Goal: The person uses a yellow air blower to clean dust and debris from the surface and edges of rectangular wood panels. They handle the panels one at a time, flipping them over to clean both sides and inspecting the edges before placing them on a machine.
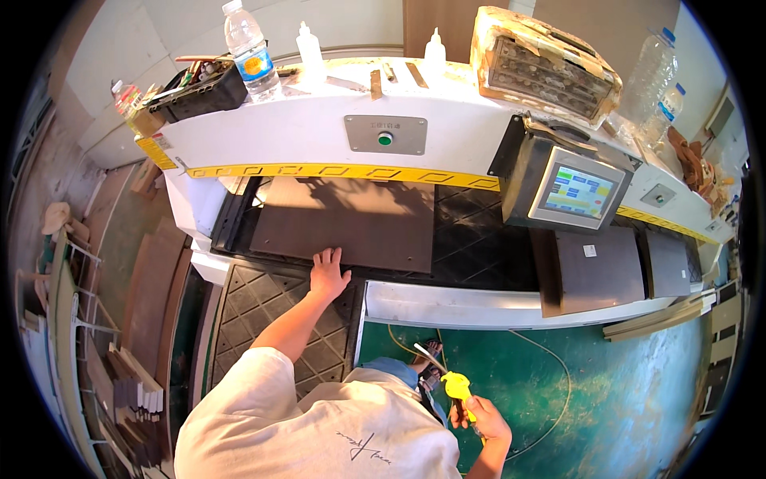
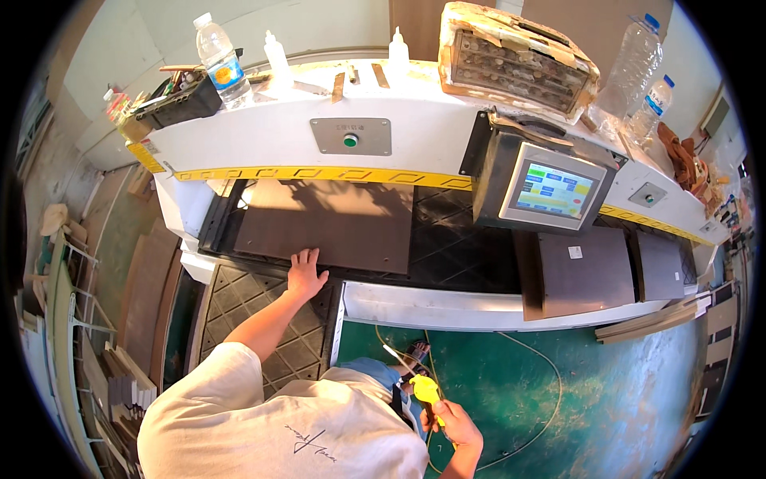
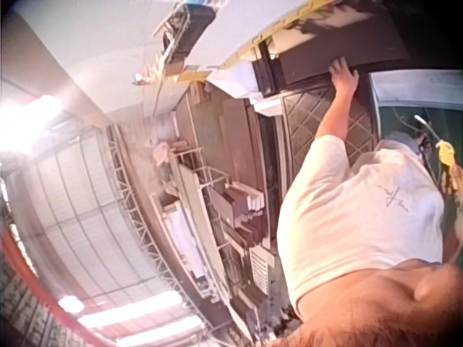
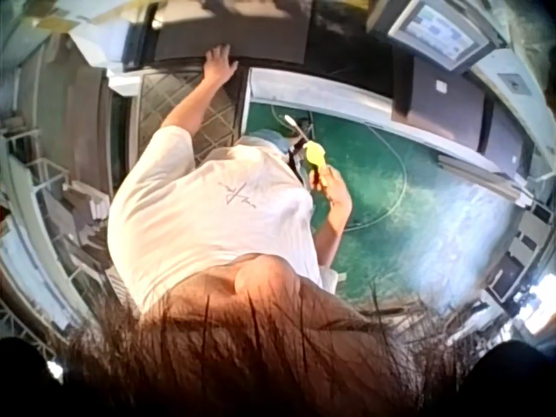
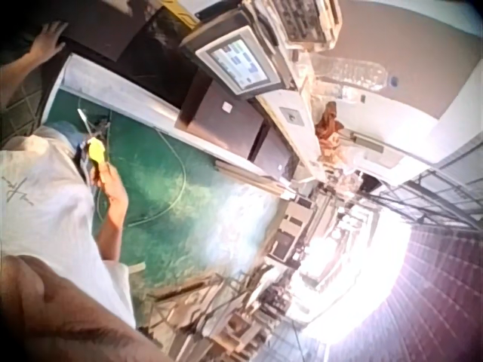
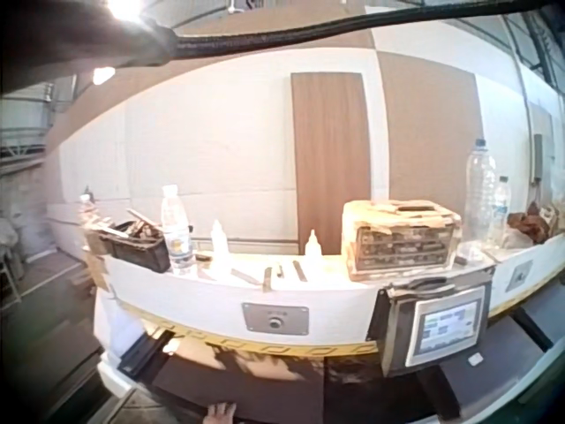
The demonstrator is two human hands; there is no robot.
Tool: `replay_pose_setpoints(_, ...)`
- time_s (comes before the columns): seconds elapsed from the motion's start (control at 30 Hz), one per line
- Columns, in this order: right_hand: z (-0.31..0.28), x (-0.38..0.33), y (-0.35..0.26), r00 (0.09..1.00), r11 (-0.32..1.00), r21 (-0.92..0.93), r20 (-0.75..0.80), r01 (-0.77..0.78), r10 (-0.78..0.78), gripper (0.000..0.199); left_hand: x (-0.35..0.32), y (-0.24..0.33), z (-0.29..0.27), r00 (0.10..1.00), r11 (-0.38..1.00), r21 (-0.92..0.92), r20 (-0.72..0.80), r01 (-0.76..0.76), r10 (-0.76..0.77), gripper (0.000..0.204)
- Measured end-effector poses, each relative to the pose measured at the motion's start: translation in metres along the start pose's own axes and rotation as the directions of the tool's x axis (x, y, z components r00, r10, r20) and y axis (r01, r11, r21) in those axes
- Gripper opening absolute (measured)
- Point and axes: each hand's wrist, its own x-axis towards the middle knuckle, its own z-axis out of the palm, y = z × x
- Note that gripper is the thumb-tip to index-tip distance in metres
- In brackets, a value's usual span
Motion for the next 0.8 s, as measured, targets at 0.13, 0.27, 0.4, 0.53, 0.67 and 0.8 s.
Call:
replay_pose_setpoints(0.13, 0.009, -0.004, -0.011, 0.995, 0.999, 0.053, -0.103, 0.014, -0.009, 0.055, 0.024, -0.012, -0.009, 1.000, 0.999, -0.052, -0.029, 0.007, -0.008, 0.067)
replay_pose_setpoints(0.27, 0.005, -0.003, -0.012, 0.997, 0.997, 0.037, -0.048, 0.068, -0.067, 0.055, 0.045, -0.018, -0.011, 0.999, 0.993, -0.119, -0.042, -0.022, 0.017, 0.050)
replay_pose_setpoints(0.4, 0.008, -0.002, -0.016, 0.976, 0.994, 0.017, -0.192, 0.106, -0.101, 0.056, 0.057, -0.014, -0.004, 0.999, 0.992, -0.112, -0.004, 0.051, -0.052, 0.049)
replay_pose_setpoints(0.53, 0.012, -0.005, -0.012, 0.971, 0.992, 0.055, -0.216, 0.118, -0.103, 0.056, 0.047, -0.010, 0.005, 0.996, 0.991, -0.100, 0.025, 0.093, -0.091, 0.052)
replay_pose_setpoints(0.67, 0.016, 0.002, -0.010, 0.967, 0.986, 0.113, -0.239, 0.119, -0.089, 0.055, -0.009, 0.033, 0.010, 0.988, 0.978, -0.141, 0.006, 0.155, -0.155, 0.046)
replay_pose_setpoints(0.8, -0.004, 0.054, -0.015, 0.964, 0.989, 0.069, -0.241, 0.131, -0.111, 0.054, -0.061, 0.090, -0.007, 0.979, 0.958, -0.254, 0.184, 0.133, -0.087, 0.043)
